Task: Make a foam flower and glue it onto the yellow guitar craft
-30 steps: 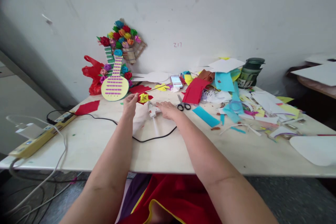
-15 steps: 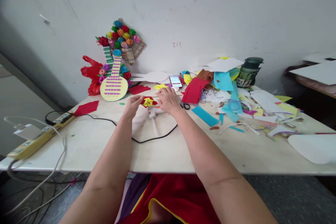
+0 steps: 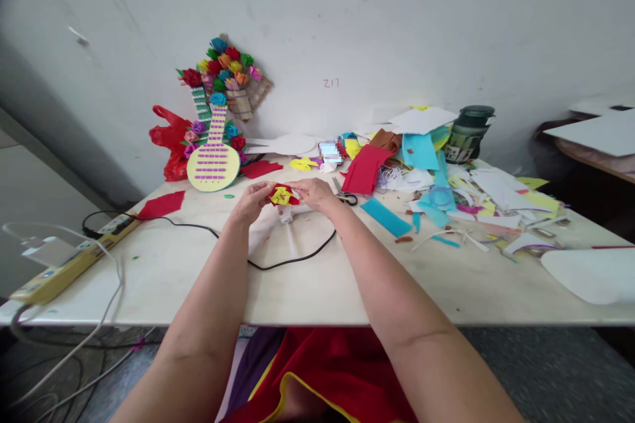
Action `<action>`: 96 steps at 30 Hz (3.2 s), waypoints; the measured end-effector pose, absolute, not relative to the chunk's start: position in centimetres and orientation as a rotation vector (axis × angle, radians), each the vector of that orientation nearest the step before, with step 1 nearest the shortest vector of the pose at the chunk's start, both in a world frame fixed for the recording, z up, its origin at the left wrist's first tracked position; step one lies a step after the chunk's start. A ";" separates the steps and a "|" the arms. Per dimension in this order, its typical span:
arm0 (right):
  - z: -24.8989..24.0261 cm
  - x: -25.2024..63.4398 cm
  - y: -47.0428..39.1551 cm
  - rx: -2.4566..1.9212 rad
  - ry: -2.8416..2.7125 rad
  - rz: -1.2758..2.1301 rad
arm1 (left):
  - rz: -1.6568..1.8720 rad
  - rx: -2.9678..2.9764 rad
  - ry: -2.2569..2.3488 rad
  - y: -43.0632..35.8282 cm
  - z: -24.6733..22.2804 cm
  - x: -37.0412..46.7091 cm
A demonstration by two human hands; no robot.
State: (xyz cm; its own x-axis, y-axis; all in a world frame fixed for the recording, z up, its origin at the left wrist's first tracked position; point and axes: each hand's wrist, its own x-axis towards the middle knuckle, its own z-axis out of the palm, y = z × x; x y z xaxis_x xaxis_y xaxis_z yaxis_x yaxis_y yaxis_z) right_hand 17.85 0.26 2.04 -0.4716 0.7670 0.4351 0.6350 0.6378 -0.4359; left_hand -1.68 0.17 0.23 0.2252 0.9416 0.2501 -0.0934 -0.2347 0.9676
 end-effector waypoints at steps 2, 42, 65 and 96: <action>2.0 17.8 0.2 -1.077 -2.224 0.301 | 1.223 1.418 0.817 0.1 0.3 -1.8; 1.1 17.0 0.8 -0.692 -1.892 0.782 | 1.239 1.229 0.569 0.3 -0.1 -1.5; 1.3 17.1 0.6 -0.841 -2.037 0.338 | 1.276 1.242 0.589 0.1 0.1 -1.3; 1.5 17.3 0.3 -1.074 -2.074 0.181 | 1.369 1.311 0.715 -0.2 0.6 -1.2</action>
